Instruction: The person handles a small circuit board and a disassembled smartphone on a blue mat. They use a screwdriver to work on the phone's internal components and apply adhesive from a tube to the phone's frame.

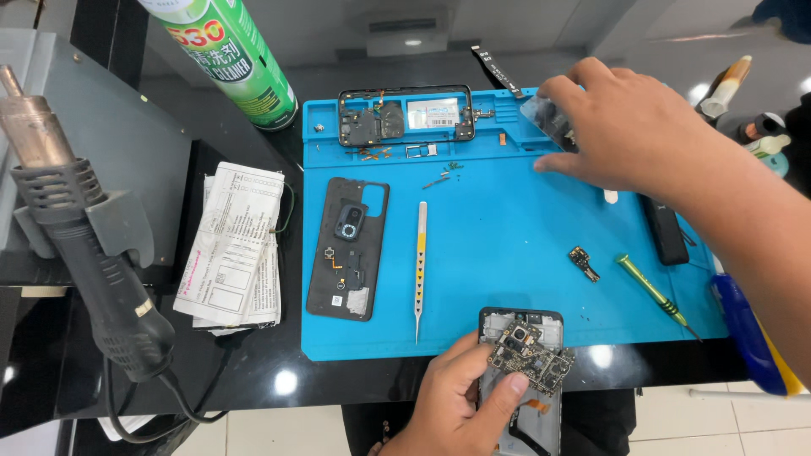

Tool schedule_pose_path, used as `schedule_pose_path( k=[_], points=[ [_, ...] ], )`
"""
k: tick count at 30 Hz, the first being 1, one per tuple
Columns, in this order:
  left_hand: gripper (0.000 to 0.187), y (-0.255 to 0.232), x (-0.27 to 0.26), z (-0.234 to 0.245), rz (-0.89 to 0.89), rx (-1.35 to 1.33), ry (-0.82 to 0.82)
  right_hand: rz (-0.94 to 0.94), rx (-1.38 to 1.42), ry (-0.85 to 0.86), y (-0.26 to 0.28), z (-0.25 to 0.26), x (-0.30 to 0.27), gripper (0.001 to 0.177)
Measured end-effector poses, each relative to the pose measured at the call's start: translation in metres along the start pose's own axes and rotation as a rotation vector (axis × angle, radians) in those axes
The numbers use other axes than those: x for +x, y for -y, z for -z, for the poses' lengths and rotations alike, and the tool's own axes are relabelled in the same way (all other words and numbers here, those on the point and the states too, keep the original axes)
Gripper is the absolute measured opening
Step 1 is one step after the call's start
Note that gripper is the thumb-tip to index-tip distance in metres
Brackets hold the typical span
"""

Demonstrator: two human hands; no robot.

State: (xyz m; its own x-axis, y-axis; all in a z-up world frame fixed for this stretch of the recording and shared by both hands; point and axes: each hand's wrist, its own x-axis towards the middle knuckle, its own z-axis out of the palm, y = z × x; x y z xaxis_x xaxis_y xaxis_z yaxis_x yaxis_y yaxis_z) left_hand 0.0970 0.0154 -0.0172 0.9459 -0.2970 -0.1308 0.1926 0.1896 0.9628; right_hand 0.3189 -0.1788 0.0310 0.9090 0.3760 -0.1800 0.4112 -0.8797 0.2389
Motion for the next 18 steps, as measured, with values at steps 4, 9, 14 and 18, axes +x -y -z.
schedule_pose_path(
  k=[4,9,14,18],
  points=[
    [0.042,0.0,0.001,0.0,-0.045,-0.002,-0.003,-0.034,-0.014,0.036,-0.002,-0.004,-0.001,0.084],
    [0.047,-0.001,0.0,0.003,0.017,0.046,0.024,-0.072,0.023,0.074,-0.006,0.0,-0.002,0.074],
    [0.04,-0.001,0.0,0.002,-0.042,0.036,-0.001,-0.113,0.029,-0.01,-0.012,0.0,-0.004,0.051],
    [0.04,-0.004,0.001,0.002,-0.028,0.008,0.016,-0.129,-0.093,-0.165,-0.021,-0.003,-0.012,0.032]
  ],
)
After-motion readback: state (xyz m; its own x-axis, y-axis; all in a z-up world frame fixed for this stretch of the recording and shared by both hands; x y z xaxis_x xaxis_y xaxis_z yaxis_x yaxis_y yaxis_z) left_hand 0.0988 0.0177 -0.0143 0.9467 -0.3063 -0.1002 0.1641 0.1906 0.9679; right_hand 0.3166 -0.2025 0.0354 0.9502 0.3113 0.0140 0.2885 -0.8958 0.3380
